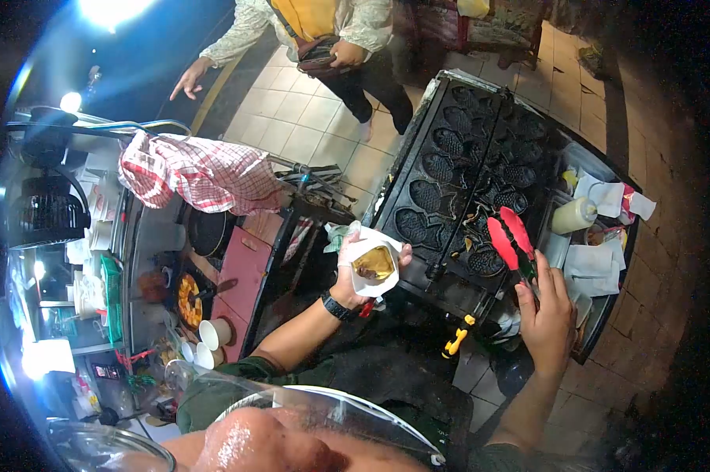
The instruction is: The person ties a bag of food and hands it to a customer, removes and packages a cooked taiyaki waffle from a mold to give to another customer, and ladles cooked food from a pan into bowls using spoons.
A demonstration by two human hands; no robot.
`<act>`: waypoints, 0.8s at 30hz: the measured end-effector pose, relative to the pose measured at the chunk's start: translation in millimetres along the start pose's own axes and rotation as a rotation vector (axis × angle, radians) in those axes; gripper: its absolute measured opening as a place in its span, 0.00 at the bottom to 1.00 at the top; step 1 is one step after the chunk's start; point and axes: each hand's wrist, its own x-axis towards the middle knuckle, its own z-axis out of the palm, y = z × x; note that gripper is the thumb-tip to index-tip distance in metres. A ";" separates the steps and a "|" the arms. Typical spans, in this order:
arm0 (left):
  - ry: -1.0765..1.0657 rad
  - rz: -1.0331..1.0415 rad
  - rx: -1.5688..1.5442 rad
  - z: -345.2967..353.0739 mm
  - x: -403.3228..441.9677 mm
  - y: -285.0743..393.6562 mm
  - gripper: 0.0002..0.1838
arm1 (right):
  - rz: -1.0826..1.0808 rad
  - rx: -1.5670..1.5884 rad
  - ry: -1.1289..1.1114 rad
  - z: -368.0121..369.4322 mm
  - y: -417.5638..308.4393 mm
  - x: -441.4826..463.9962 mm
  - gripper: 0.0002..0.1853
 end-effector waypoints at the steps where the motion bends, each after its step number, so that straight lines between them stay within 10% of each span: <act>1: 0.004 0.002 -0.008 -1.4 -3.1 0.2 0.46 | -0.004 0.006 -0.010 3.6 3.0 -0.7 0.26; 14: -0.102 0.012 0.003 -18.6 -20.0 14.4 0.45 | 0.378 -0.087 -0.132 55.9 52.7 12.0 0.25; 24: -0.123 0.028 -0.017 -34.6 -21.0 15.2 0.45 | 0.142 -0.193 -0.131 83.2 76.4 6.8 0.28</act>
